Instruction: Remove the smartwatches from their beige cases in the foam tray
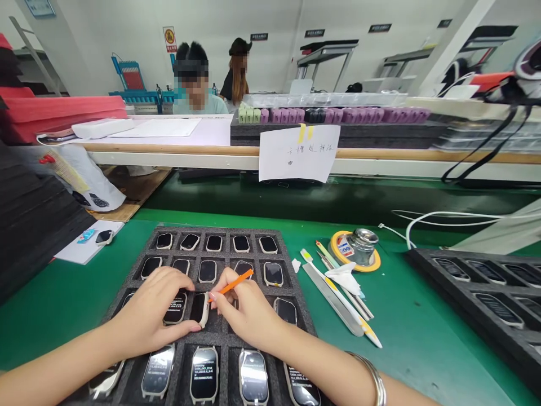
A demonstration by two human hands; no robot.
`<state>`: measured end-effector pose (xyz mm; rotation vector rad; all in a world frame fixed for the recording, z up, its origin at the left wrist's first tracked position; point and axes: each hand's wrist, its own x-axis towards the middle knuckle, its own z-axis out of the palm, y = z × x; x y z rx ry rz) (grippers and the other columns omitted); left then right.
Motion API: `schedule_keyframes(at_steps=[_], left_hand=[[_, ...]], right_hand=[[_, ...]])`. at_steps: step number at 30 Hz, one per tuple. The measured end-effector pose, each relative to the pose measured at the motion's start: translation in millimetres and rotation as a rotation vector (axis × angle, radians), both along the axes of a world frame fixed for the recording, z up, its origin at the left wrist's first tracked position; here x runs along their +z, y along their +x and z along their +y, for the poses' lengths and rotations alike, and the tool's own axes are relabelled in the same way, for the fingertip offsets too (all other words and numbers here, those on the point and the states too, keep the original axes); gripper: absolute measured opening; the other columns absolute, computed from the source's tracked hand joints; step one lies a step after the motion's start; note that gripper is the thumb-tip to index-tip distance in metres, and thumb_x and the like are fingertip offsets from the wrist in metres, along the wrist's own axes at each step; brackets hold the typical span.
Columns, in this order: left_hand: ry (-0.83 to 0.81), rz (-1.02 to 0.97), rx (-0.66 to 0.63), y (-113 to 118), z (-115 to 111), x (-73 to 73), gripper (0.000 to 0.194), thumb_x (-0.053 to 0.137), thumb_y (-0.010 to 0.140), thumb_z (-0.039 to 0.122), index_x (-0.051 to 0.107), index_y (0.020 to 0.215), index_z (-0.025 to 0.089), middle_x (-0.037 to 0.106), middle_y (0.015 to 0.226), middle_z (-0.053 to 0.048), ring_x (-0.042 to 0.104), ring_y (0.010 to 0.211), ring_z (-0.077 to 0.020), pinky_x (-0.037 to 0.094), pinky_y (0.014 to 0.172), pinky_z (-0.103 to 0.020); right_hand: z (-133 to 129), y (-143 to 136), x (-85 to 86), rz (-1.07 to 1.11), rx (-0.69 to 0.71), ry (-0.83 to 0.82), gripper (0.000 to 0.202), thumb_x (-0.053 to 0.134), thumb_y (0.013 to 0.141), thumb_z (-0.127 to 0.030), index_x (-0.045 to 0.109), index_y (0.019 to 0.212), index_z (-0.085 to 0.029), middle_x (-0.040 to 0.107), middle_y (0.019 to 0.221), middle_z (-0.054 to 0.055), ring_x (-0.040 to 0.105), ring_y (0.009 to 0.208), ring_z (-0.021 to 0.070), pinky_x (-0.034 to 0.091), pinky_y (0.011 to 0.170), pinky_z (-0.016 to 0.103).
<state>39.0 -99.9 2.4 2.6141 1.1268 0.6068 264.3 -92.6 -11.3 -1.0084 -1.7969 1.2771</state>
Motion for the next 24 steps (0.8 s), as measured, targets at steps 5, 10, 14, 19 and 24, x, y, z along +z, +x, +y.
schedule_keyframes(at_steps=[5,10,14,19,24], left_hand=[[0.015,0.089,0.036,-9,-5,1.5,0.018,0.061,0.090,0.038,0.058,0.087,0.020,0.060,0.095,-0.004,0.053,0.089,-0.0226,0.043,0.080,-0.040],[0.007,0.139,-0.010,-15,-9,8.4,0.015,0.058,0.092,0.034,0.061,0.100,0.022,0.059,0.102,-0.005,0.053,0.094,-0.0229,0.044,0.085,-0.040],[0.041,0.209,-0.003,-15,-9,11.0,0.021,0.057,0.092,0.038,0.062,0.100,0.020,0.059,0.100,-0.007,0.053,0.093,-0.0250,0.046,0.085,-0.044],[0.101,0.264,0.020,-19,-8,7.6,0.026,0.058,0.091,0.041,0.063,0.102,0.019,0.060,0.105,-0.011,0.054,0.100,-0.0300,0.046,0.089,-0.050],[0.061,0.176,0.041,-35,-14,7.6,0.023,0.061,0.090,0.037,0.062,0.108,0.022,0.057,0.116,-0.011,0.054,0.105,-0.0286,0.047,0.090,-0.048]], right_hand=[[-2,0,-2.0,-0.004,-0.018,0.019,0.019,0.053,0.094,-0.034,0.053,0.080,-0.021,0.060,0.077,0.002,0.061,0.066,0.0154,0.052,0.060,0.029],[-1,-8,5.2,0.048,-0.057,0.011,0.023,0.056,0.093,-0.039,0.051,0.079,-0.022,0.059,0.072,0.000,0.061,0.063,0.0146,0.050,0.059,0.028],[3,-29,22.9,0.122,-0.039,-0.019,0.021,0.057,0.092,-0.039,0.051,0.082,-0.022,0.061,0.071,-0.001,0.062,0.064,0.0148,0.052,0.060,0.028],[8,-64,33.9,0.203,0.032,-0.037,0.018,0.065,0.087,-0.036,0.056,0.083,-0.021,0.062,0.074,-0.001,0.061,0.067,0.0144,0.052,0.065,0.029],[13,-74,15.7,0.297,0.012,-0.134,0.031,0.065,0.084,-0.048,0.051,0.083,-0.021,0.062,0.070,-0.002,0.057,0.056,0.0106,0.050,0.058,0.027]])
